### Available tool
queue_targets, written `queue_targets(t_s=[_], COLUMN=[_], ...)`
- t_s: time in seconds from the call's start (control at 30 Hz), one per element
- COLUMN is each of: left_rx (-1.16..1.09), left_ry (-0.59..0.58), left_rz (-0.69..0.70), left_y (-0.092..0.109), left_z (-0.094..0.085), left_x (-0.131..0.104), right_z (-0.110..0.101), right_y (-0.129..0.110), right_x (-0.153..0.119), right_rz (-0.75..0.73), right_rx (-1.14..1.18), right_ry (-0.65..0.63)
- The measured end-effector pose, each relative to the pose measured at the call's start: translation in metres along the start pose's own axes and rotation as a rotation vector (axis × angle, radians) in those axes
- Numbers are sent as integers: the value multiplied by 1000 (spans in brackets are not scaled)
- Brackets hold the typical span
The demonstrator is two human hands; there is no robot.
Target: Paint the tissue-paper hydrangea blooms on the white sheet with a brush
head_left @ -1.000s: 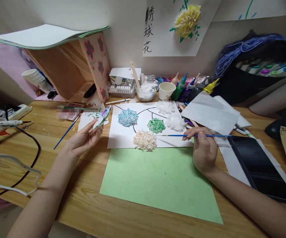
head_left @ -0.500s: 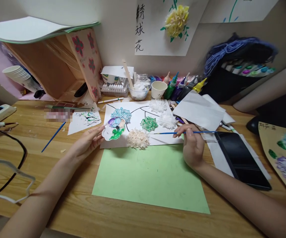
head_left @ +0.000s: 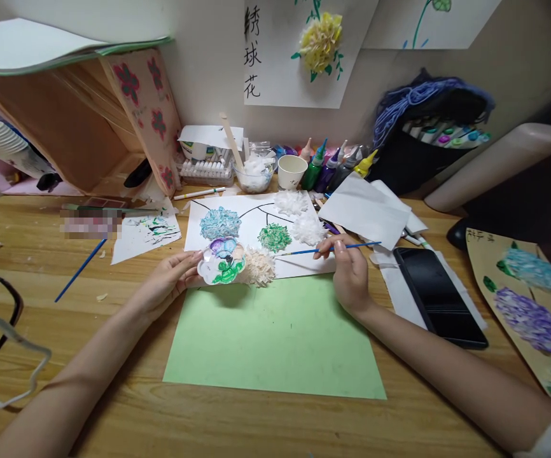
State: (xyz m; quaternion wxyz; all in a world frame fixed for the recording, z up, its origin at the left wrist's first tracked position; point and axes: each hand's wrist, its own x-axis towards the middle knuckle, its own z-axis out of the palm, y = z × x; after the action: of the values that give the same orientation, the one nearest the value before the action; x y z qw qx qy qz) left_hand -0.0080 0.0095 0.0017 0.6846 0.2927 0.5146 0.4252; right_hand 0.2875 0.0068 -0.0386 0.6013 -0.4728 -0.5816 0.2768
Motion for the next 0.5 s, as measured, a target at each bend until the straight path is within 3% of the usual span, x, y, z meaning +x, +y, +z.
queue_targets(t_s=[0.17,0.37,0.5], left_rx=[19,26,22], left_ry=[31,24,20], left_rz=[4,9,10], left_y=[-1,0,0], left_z=[-3,-3,-2], left_x=[0,0,0], right_z=[-1,0,0], right_y=[0,0,-1], right_x=[-1,-1,-1], right_rz=[-34,-40,-44], right_rx=[50,1,13], right_ry=[58,-38,56])
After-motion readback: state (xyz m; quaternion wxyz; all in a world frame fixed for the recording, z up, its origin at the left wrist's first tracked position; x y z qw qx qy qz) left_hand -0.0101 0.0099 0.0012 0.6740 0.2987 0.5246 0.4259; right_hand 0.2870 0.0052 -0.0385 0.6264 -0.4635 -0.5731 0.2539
